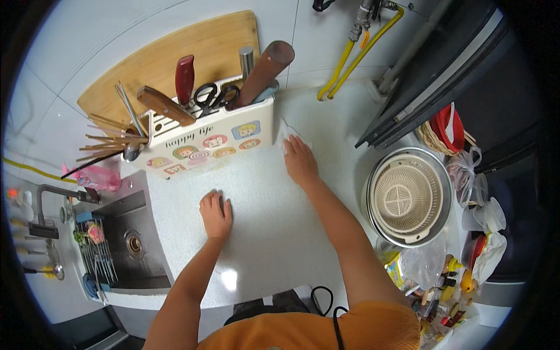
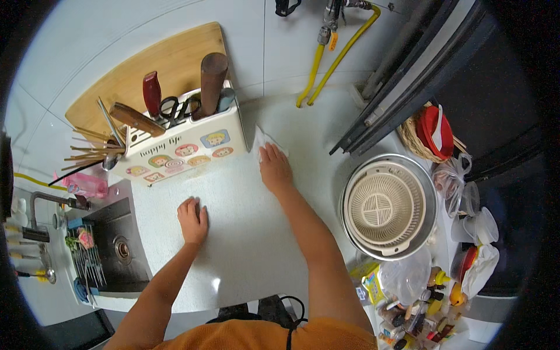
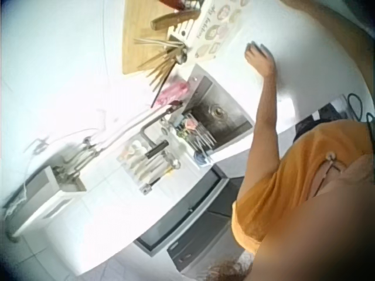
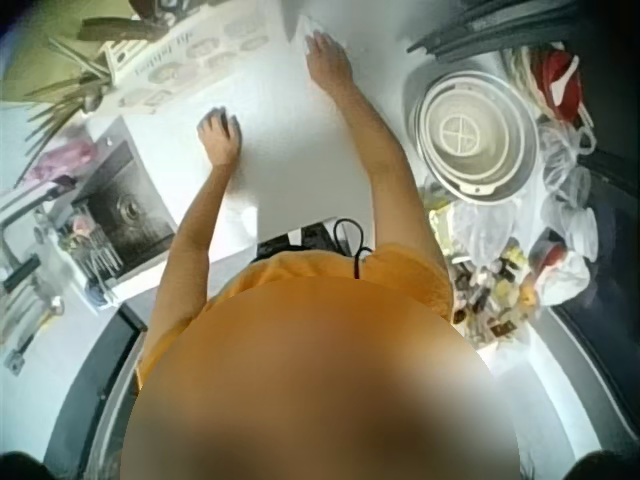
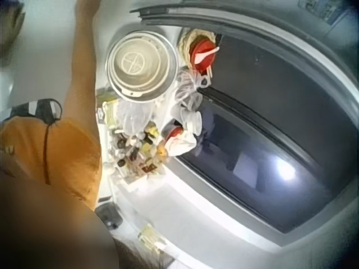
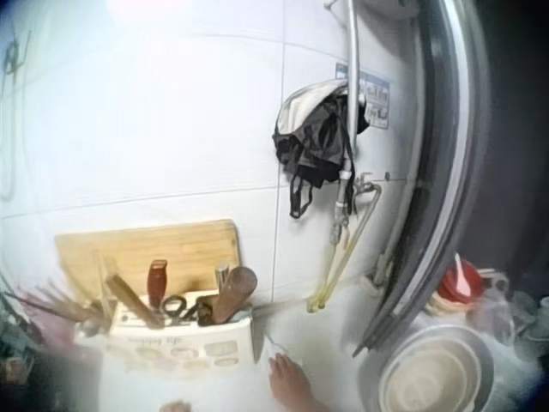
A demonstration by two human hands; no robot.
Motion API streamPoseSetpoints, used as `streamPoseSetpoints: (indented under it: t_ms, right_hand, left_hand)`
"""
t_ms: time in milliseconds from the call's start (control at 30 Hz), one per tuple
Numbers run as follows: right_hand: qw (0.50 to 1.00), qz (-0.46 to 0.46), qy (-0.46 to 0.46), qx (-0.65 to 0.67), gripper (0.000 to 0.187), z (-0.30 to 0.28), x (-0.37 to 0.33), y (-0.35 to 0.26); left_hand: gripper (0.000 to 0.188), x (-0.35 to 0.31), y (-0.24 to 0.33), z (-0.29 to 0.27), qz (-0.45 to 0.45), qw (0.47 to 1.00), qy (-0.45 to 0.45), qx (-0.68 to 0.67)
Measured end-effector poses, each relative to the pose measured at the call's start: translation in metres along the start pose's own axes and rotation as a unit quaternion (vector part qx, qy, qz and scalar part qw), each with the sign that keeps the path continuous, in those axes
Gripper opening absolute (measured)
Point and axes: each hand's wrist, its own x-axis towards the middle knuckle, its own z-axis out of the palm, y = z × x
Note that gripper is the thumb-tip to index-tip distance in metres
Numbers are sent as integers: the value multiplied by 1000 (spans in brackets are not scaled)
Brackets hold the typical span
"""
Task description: The person wipes down the kitchen counter with a small white cloth, moving items like a knife block and kitchenware aside to reach different areas of the surface.
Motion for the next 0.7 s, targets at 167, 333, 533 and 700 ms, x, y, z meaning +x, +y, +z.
streamPoseSetpoints:
  t_ms: [167,333,533,700]
  right_hand:
    - [995,-66,68,33,39,35,82,35]
    - [992,-77,93,23,37,42,123,49]
    - [996,4,91,2,41,41,121,63]
    - [988,137,52,-49,44,22,110,106]
  left_hand:
    - [30,2,4,-2,-2,1000,-4,6]
    - [31,3,2,-1,6,1000,5,18]
    - [30,3,4,-3,-3,1000,-1,13]
    - [29,4,6,-4,-3,1000,1,13]
